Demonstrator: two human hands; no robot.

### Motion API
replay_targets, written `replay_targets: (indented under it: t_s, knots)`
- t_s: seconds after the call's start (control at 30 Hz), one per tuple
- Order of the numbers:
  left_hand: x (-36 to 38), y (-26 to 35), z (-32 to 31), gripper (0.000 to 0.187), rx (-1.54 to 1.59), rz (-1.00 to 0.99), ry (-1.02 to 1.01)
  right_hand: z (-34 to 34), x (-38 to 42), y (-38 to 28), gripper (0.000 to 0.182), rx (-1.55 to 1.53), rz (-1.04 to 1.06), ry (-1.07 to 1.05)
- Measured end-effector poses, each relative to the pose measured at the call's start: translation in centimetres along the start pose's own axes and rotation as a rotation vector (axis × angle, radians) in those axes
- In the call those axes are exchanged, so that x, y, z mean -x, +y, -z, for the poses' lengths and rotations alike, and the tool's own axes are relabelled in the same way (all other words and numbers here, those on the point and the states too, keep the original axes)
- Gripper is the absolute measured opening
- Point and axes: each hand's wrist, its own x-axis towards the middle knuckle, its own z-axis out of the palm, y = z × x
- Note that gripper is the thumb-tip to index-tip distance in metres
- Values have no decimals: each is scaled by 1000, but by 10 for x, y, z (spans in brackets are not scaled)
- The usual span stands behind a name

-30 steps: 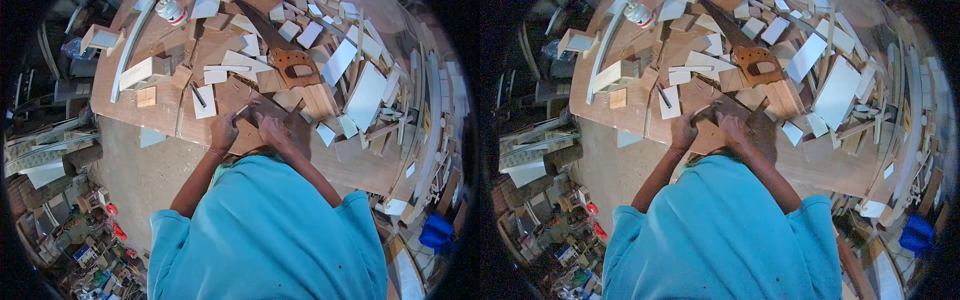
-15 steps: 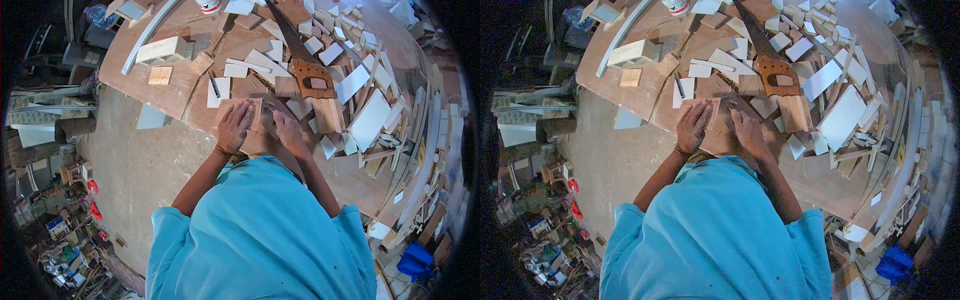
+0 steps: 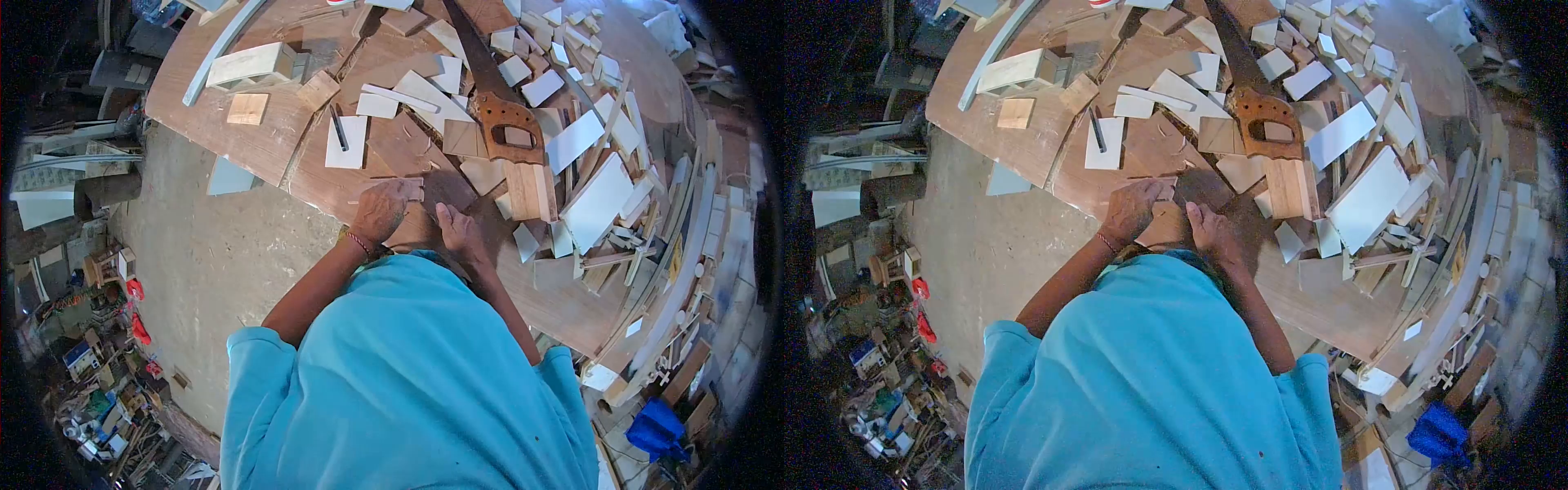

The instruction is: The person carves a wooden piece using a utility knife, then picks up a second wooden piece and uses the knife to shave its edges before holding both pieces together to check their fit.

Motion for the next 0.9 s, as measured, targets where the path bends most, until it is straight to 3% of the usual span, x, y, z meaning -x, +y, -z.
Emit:
replay_targets:
  t_s: [0.2, 0.27, 0.4, 0.63, 0.9]
  knots:
    - [-8, 4, 13, 24, -24, -5, -147, -2, -5, 5, 46, 57, -8, -13]
    - [-9, -1, 8, 26, -2, -31, -79, 1, -7, -2, 46, 59, -20, -30]
    - [-14, 4, 16, 26, -53, -2, -175, -2, -10, -2, 45, -14, -27, -23]
    - [-17, 0, 14, 28, 39, -31, -137, -12, -22, -6, 44, 92, -98, -10]
    - [-18, 1, 15, 29, 5, -6, -127, -13, -31, -11, 55, 150, -182, 27]
